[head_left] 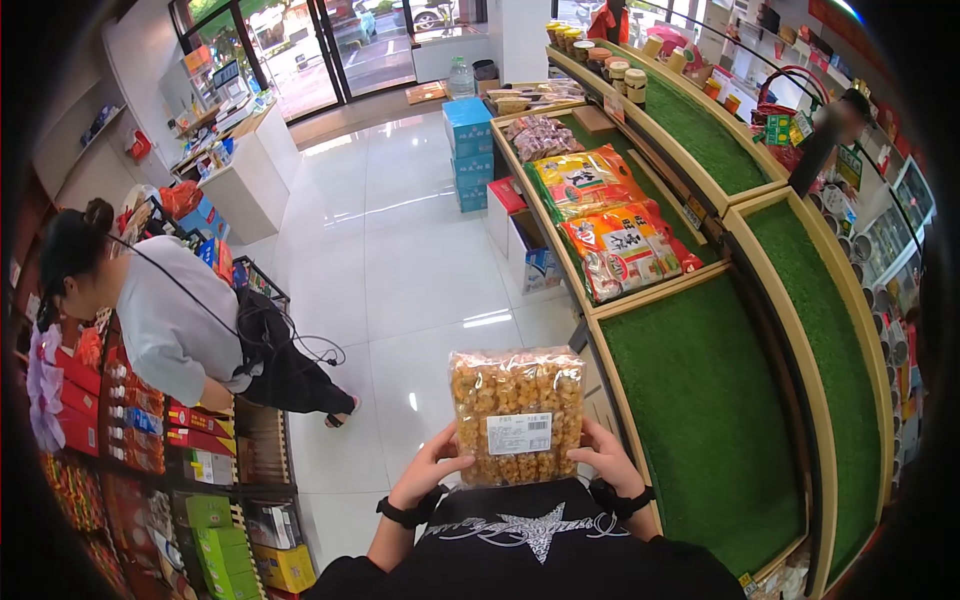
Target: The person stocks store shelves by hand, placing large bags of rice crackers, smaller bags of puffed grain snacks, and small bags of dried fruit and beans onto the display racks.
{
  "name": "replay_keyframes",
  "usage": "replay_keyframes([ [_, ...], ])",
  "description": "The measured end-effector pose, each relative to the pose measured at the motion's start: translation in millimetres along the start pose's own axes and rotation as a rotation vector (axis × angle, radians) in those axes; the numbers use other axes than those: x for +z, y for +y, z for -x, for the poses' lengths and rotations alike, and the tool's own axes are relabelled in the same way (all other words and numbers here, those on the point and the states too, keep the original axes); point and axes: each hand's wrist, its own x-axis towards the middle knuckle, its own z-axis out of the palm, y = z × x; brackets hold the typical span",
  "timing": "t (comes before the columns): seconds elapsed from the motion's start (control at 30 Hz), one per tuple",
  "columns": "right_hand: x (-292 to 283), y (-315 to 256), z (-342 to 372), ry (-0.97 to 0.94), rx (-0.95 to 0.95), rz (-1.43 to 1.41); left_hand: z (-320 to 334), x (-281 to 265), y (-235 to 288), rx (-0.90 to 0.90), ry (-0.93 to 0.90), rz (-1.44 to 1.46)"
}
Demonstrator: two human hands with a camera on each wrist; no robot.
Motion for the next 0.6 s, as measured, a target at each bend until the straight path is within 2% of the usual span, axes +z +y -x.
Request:
replay_keyframes([
  [0.07,4,-3,-14,-0.008,0.018,0.004,-5,-5,4,-0.050,0.050,0.016],
  [0.13,4,-7,-28,-0.021,0.011,0.150,-12,-18,-7,-0.076,0.062,-0.019],
  [0.2,2,-7,-45,-0.030,-0.024,0.163,-22,-24,-12,-0.035,0.126,0.025],
  [0.33,-13,-13,-70,-0.038,-0.080,0.222,-51,-19,10,-0.017,0.118,0.014],
  [0.4,-27,-17,-80,-0.017,-0.077,0.213,-73,-17,7,0.040,0.226,-0.020],
  [0.6,-85,-26,-107,0.079,-0.108,0.030,-155,14,48,0.031,0.101,-0.131],
])
